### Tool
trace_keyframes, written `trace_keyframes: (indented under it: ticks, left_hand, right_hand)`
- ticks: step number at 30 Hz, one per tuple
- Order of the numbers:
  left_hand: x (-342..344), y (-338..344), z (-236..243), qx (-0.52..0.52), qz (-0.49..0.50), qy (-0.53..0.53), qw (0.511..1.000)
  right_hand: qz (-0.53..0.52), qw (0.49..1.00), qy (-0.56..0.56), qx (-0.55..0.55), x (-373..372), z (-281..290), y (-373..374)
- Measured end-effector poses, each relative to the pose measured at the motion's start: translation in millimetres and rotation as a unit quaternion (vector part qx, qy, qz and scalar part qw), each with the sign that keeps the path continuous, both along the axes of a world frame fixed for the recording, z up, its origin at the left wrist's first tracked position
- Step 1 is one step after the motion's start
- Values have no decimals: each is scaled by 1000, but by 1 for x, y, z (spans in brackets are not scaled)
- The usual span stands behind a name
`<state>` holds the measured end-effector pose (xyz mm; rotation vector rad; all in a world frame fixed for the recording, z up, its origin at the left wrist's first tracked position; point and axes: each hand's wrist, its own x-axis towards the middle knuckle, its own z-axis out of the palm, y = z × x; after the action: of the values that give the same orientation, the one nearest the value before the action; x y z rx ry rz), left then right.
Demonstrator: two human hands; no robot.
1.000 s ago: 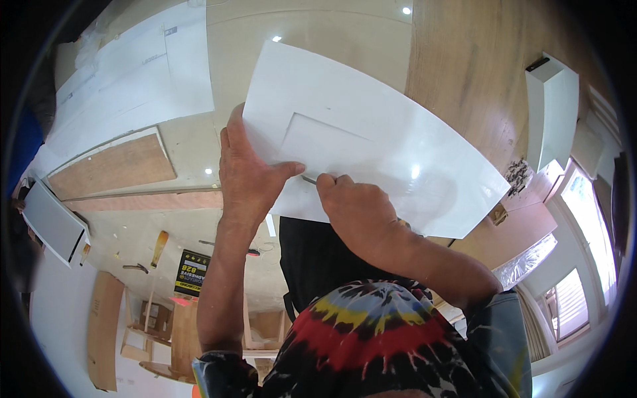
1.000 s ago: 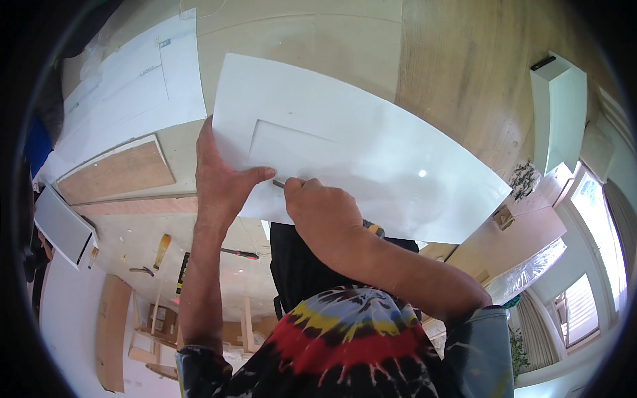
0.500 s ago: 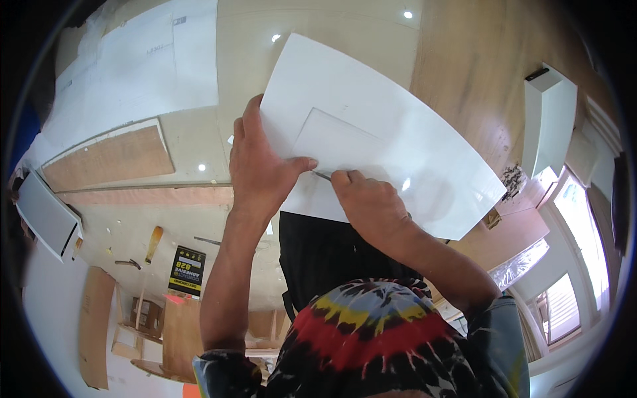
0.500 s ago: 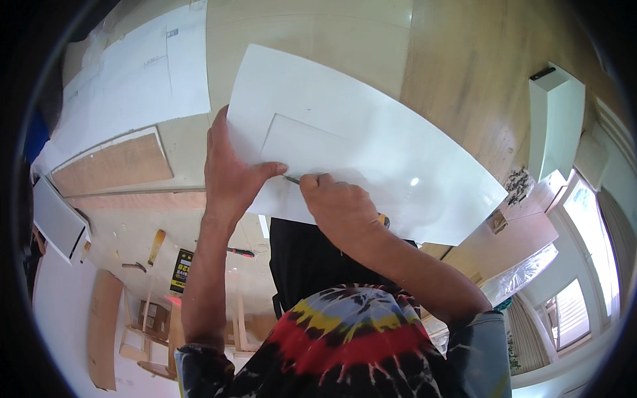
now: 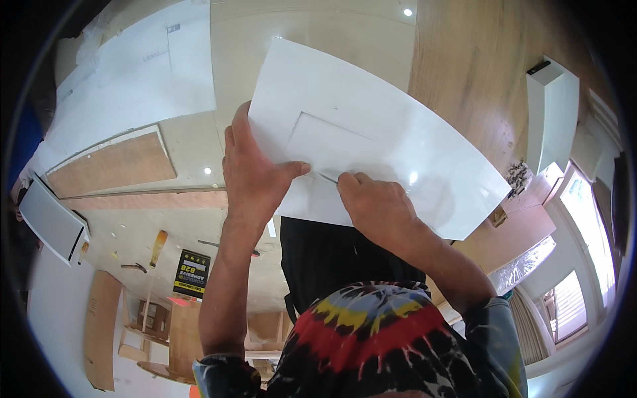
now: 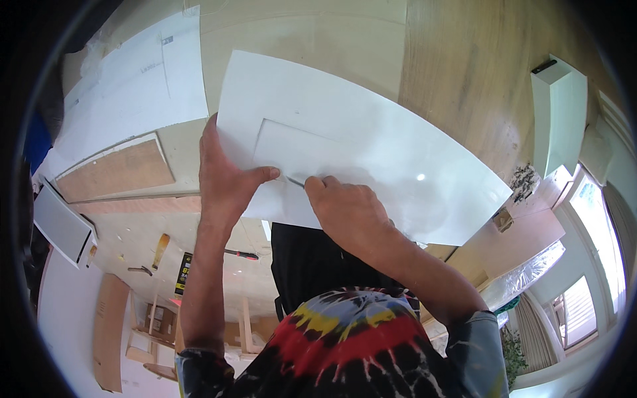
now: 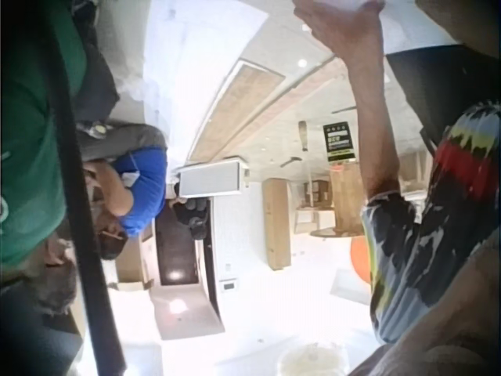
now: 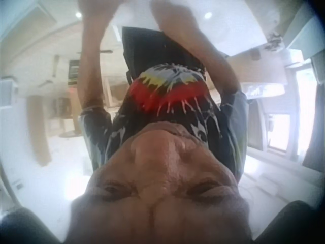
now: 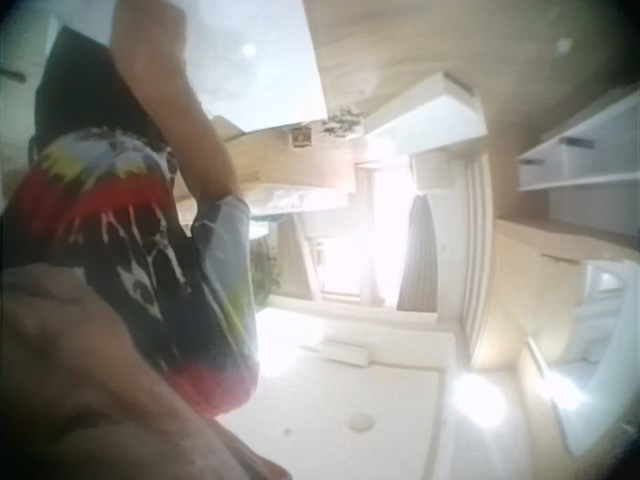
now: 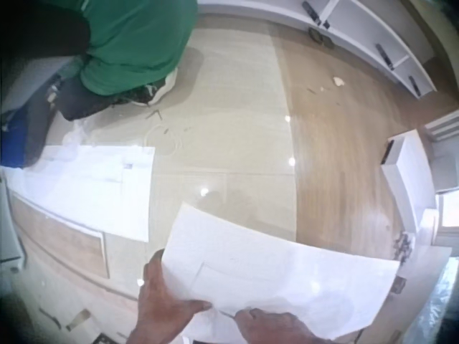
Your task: The person uses a utility knife to score and cut a rectangular recess into a white laminate panel. They repeatedly score the marked lines, rotate the panel, and continue cutting along the edges to separate the inner section.
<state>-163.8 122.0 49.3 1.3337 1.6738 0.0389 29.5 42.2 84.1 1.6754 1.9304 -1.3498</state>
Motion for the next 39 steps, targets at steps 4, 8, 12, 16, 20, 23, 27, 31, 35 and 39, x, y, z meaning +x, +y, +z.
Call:
trace_keyframes:
  ticks: [4,8,12,16,20,23,27,31,35,39]
  left_hand:
    - [1,-1,-1,6,-3,-6,1000]
    - [-1,-2,-5,19,-13,-3,1000]
    - [2,-1,-2,5,0,1,1000]
    - [1,-1,0,3,11,-8,1000]
    - [-1,-3,-4,31,-2,-17,999]
    - [-1,-3,-5,24,3,-11,1000]
    - [0,-4,-3,24,4,-13,1000]
    - [-2,-4,-5,29,-2,-19,999]
    - [-1,-2,-4,27,-16,-7,999]
    - [1,0,-2,9,-3,-4,1000]
  right_hand:
    - [7,999,7,42,-5,-4,-7]
    - [32,999,5,-20,-7,-2,0]
    - [42,999,-17,-23,-9,2,0]
    - [39,999,-25,26,-15,0,-7]
    - [30,999,-17,32,-14,-3,-7]
    - [38,998,-16,38,-16,1,-1]
    - [31,997,2,66,-10,-7,-11]
    - [3,999,10,39,-9,-8,-13]
    - [8,1000,14,6,-2,-10,-15]
    - [14,1000,14,18,2,-8,-13]
